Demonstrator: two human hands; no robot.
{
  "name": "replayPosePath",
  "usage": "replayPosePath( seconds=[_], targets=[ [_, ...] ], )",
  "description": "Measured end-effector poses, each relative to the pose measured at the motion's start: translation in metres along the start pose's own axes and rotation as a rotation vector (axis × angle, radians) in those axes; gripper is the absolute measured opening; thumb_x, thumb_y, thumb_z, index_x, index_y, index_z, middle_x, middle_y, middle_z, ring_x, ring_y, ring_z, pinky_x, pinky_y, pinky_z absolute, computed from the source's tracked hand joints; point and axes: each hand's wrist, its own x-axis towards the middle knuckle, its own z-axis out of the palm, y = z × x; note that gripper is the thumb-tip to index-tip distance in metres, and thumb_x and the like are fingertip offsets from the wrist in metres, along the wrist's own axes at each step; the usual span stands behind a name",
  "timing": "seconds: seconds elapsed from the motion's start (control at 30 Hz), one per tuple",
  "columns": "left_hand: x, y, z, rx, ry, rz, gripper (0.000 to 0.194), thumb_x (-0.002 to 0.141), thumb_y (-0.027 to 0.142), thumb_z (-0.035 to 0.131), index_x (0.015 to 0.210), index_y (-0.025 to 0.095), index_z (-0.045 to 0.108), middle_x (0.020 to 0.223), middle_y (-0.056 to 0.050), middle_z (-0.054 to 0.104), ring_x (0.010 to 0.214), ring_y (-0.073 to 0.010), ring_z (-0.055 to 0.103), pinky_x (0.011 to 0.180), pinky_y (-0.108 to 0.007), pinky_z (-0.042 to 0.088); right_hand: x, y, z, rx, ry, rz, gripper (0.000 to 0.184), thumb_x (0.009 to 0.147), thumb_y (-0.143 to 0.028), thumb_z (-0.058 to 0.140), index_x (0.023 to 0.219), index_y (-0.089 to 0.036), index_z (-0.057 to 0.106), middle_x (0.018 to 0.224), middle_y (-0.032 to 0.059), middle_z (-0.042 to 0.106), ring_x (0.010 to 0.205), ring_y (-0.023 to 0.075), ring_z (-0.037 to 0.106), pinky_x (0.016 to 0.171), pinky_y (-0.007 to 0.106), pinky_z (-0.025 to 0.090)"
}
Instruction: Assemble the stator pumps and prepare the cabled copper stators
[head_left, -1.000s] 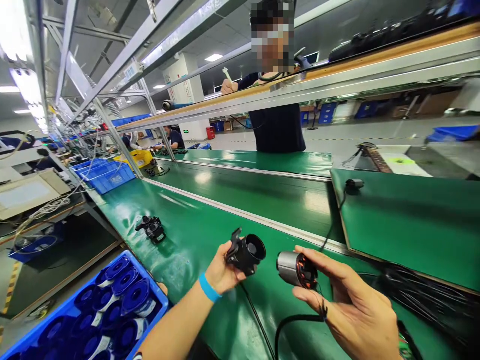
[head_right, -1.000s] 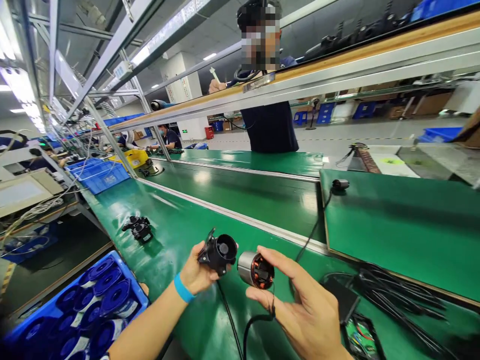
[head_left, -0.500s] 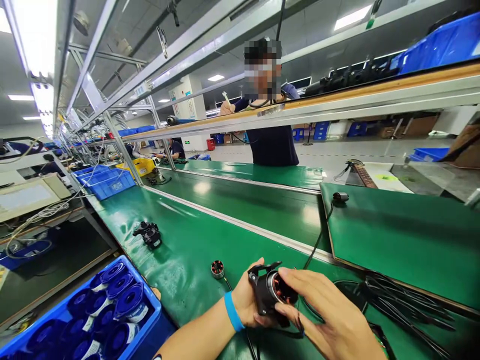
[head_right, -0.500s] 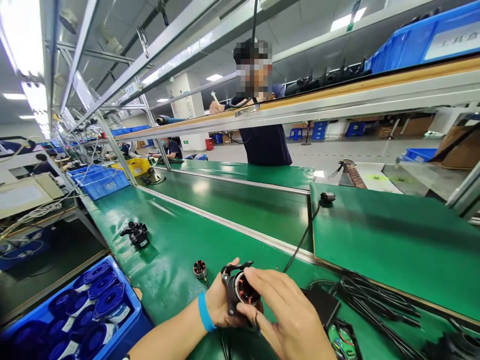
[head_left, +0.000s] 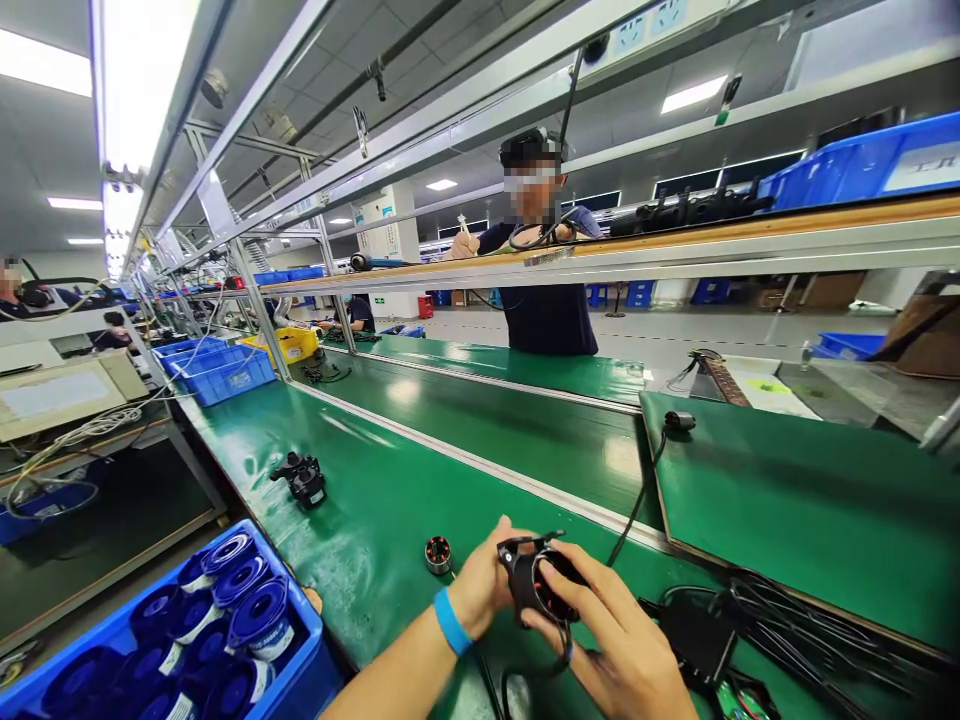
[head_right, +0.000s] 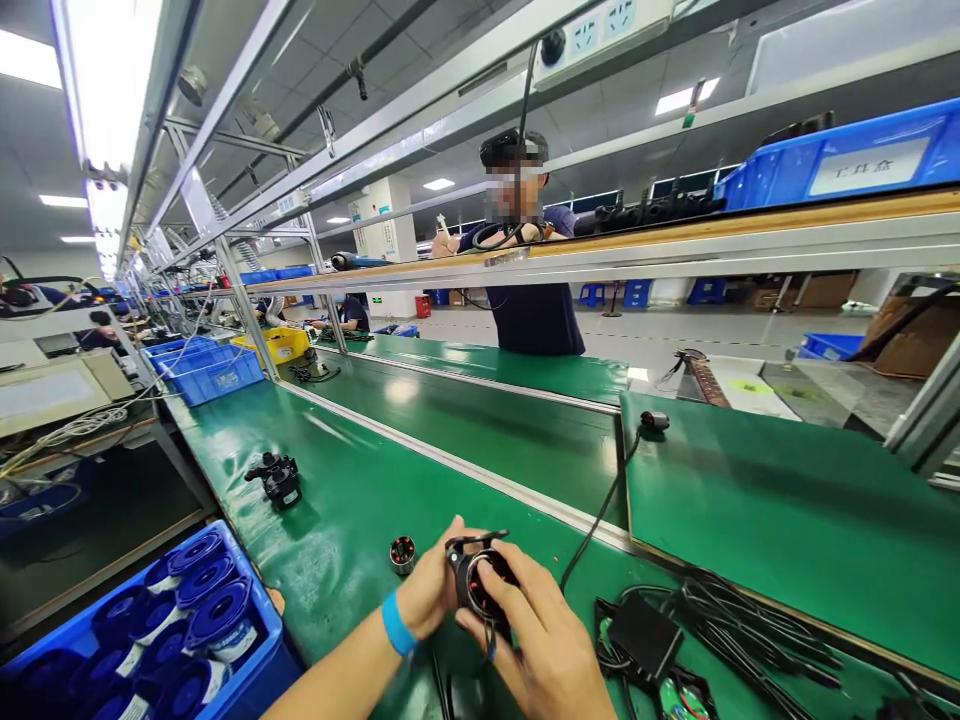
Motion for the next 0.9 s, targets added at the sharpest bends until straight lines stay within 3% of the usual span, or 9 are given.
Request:
replayPosePath(
  seconds=[0.1,0.2,0.27,0.37,0.47,0.53,0.63,0.73,0.9],
  targets=[
    [-0.011,0.018,-0.024,0.349,0.254,0.395,0.055,0.086,0.069,0.057,0.109,0.02,0.066,0.118,-0.008,0.061,0.078,-0.0132,0.058,0.06,-0.022,0.042,-0.016,0.013,0.021,-0.009,-0.144,0.093,0.028,0.097,-0.033,0.057,0.121,-0.018,0.06,0.13,0.0129,0.056,0.114,0.025,0.06,0.09,0.037,0.059],
    [-0.026,0.029,-0.051,0.54,0.328,0.467,0.049,0.092,0.064,0.05,0.11,0.021,0.064,0.108,-0.007,0.062,0.077,-0.0137,0.056,0.063,-0.024,0.042,-0.026,0.03,0.039,-0.027,-0.403,0.236,0.025,0.093,-0.031,0.06,0.115,-0.019,0.062,0.125,0.0105,0.061,0.107,0.0239,0.064,0.087,0.036,0.06],
    [-0.034,0.031,-0.067,0.605,0.385,0.481,0.048,0.093,0.063,0.05,0.114,0.022,0.061,0.094,-0.005,0.063,0.072,-0.0143,0.055,0.065,-0.026,0.043,-0.02,0.04,0.046,-0.065,-0.532,0.252,0.046,0.086,-0.017,0.063,0.131,-0.016,0.055,0.132,0.0119,0.057,0.116,0.0245,0.06,0.095,0.037,0.057],
    [-0.043,0.03,-0.088,0.678,0.496,0.51,0.048,0.094,0.063,0.047,0.118,0.022,0.058,0.087,-0.004,0.062,0.073,-0.016,0.057,0.069,-0.028,0.045,0.001,0.057,0.056,-0.172,-0.701,0.007,0.067,0.076,0.004,0.051,0.141,-0.011,0.048,0.136,0.0148,0.054,0.125,0.0282,0.052,0.105,0.045,0.049],
    [-0.048,0.042,-0.11,0.924,0.592,0.547,0.047,0.093,0.059,0.049,0.123,0.023,0.055,0.109,-0.008,0.06,0.087,-0.0192,0.061,0.074,-0.03,0.048,0.016,0.076,0.074,-0.205,-0.842,-0.284,0.047,0.079,0.007,0.041,0.114,-0.01,0.067,0.122,0.0167,0.062,0.122,0.0316,0.055,0.106,0.053,0.046],
    [-0.048,0.062,-0.128,1.251,0.674,0.546,0.05,0.091,0.054,0.056,0.131,0.024,0.05,0.129,-0.011,0.052,0.109,-0.0239,0.058,0.086,-0.035,0.049,0.018,0.085,0.089,-0.138,-0.905,-0.338,0.04,0.08,0.007,0.039,0.097,-0.01,0.07,0.116,0.0176,0.064,0.125,0.0325,0.052,0.108,0.056,0.041],
    [-0.049,0.111,-0.163,1.789,0.938,0.32,0.068,0.086,0.05,0.066,0.144,0.026,0.04,0.15,-0.013,0.034,0.136,-0.0312,0.037,0.108,-0.045,0.036,0.018,0.084,0.105,-0.034,-0.999,-0.203,0.038,0.077,0.009,0.038,0.083,-0.011,0.069,0.097,0.0139,0.068,0.121,0.0301,0.056,0.11,0.054,0.038],
    [-0.05,0.162,-0.202,1.982,1.208,-0.048,0.084,0.084,0.059,0.065,0.152,0.025,0.027,0.159,-0.017,0.02,0.144,-0.0366,0.024,0.113,-0.051,0.028,0.025,0.065,0.109,-0.017,-0.99,-0.077,0.041,0.08,0.007,0.035,0.092,-0.014,0.068,0.094,0.0097,0.068,0.096,0.0233,0.065,0.098,0.043,0.049],
    [-0.041,0.197,-0.239,2.0,1.131,-0.283,0.082,0.074,0.046,0.08,0.143,0.022,0.042,0.147,-0.022,0.038,0.127,-0.0393,0.047,0.101,-0.049,0.042,0.039,0.023,0.127,0.164,-0.916,0.094,0.061,0.085,-0.001,0.051,0.138,-0.031,0.053,0.147,0.008,0.042,0.122,0.0278,0.053,0.101,0.043,0.047]
  ],
)
